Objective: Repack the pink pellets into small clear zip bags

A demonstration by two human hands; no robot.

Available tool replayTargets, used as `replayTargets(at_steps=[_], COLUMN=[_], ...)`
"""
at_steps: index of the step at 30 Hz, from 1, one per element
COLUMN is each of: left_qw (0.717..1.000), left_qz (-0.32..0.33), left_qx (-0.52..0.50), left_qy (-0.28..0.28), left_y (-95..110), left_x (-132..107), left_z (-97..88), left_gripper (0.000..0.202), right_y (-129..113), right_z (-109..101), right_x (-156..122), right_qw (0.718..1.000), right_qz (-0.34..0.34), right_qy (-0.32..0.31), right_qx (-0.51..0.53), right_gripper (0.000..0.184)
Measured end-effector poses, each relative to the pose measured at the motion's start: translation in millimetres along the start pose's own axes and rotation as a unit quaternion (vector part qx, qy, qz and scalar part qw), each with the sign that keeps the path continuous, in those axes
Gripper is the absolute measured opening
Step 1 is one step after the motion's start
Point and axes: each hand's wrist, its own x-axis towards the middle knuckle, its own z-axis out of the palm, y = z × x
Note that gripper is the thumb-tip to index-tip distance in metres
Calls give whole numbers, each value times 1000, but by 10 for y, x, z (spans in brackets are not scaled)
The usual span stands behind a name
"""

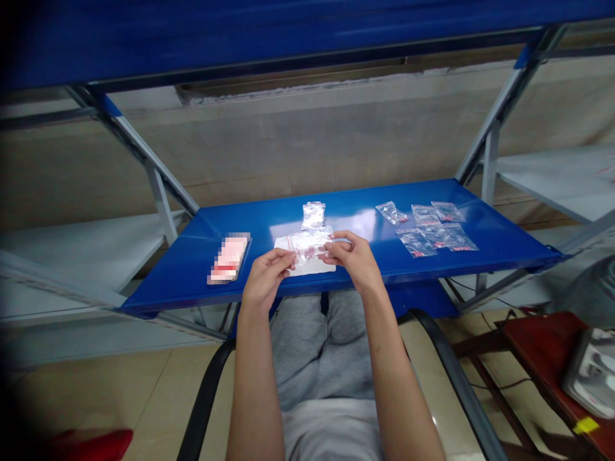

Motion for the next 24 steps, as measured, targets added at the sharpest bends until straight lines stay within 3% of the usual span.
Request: replayTargets(at_steps=[5, 11, 24], left_qw=[998, 996, 1000], left_qz=[-21, -35, -20], left_qx=[-53, -80, -9], left_qy=[-19, 6, 7], left_y=[48, 50, 37], left_x=[-34, -34, -33], left_z=[-31, -45, -85], left_gripper=[34, 37, 29], right_y=[-21, -49, 7], right_z=[71, 44, 4], right_x=[-9, -17, -2], right_qw=[999, 999, 1000], right_qz=[-4, 18, 18], right_qy=[-6, -31, 2], right_qx=[31, 29, -14], right_gripper=[45, 44, 36])
